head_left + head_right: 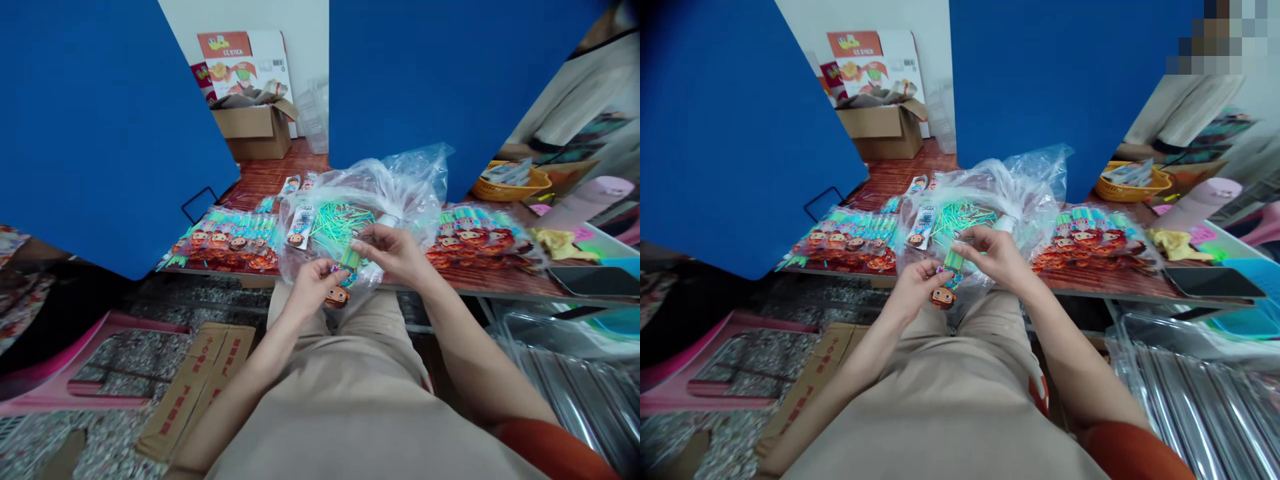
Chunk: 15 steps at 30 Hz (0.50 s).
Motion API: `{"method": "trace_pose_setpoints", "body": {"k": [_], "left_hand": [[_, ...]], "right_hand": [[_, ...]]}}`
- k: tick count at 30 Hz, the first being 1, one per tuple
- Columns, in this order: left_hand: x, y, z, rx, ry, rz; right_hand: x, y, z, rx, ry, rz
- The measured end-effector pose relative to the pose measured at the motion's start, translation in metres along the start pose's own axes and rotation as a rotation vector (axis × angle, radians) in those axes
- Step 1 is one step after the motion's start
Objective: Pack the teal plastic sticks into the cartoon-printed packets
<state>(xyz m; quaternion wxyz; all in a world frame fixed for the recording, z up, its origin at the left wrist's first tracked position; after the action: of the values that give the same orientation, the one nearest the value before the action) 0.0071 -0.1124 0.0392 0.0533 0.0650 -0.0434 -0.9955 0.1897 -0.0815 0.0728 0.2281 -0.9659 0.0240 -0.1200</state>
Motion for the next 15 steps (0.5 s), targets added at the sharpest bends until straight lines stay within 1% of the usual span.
{"method": "trace_pose_setpoints", "body": {"k": [2,4,6,9,12,15], "left_hand": [[0.0,0.001,0.0,-0.015,-0.006,0.023],[0.0,0.001,0.0,-0.035,-0.013,0.027],[-0.001,0.001,-0.001,-0.04,-0.018,0.003],[-0.002,0.001,-0.003,-0.016,-0.019,-0.025],[0.001,0.001,-0.003,0.025,0.01,0.008],[0.004,0.001,0.0,0.021,0.007,0.051]], "right_hand": [[0.003,0.002,0.001,0.014,0.056,-0.043],[0.005,0.004,0.002,-0.003,0.067,-0.078],[0.005,0.006,0.003,-0.027,0.039,-0.074],[0.0,0.007,0.003,-0.064,-0.019,-0.071],[-0.008,0.007,0.001,-0.078,-0.001,-0.068],[-0.012,0.004,-0.001,-0.032,0.055,-0.091]]}}
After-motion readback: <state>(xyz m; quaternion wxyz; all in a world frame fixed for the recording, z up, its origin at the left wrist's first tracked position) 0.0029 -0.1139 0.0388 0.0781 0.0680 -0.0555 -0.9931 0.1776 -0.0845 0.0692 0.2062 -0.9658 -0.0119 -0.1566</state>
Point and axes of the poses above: each hand's wrist, its own y-axis away from the middle knuckle, its own x-axis out of the back of the hand, z = x × y, the point moved 1 cm from there along -y, towards the middle knuckle, and after that the axes turned 15 degrees about z, right-handed, at the moved point
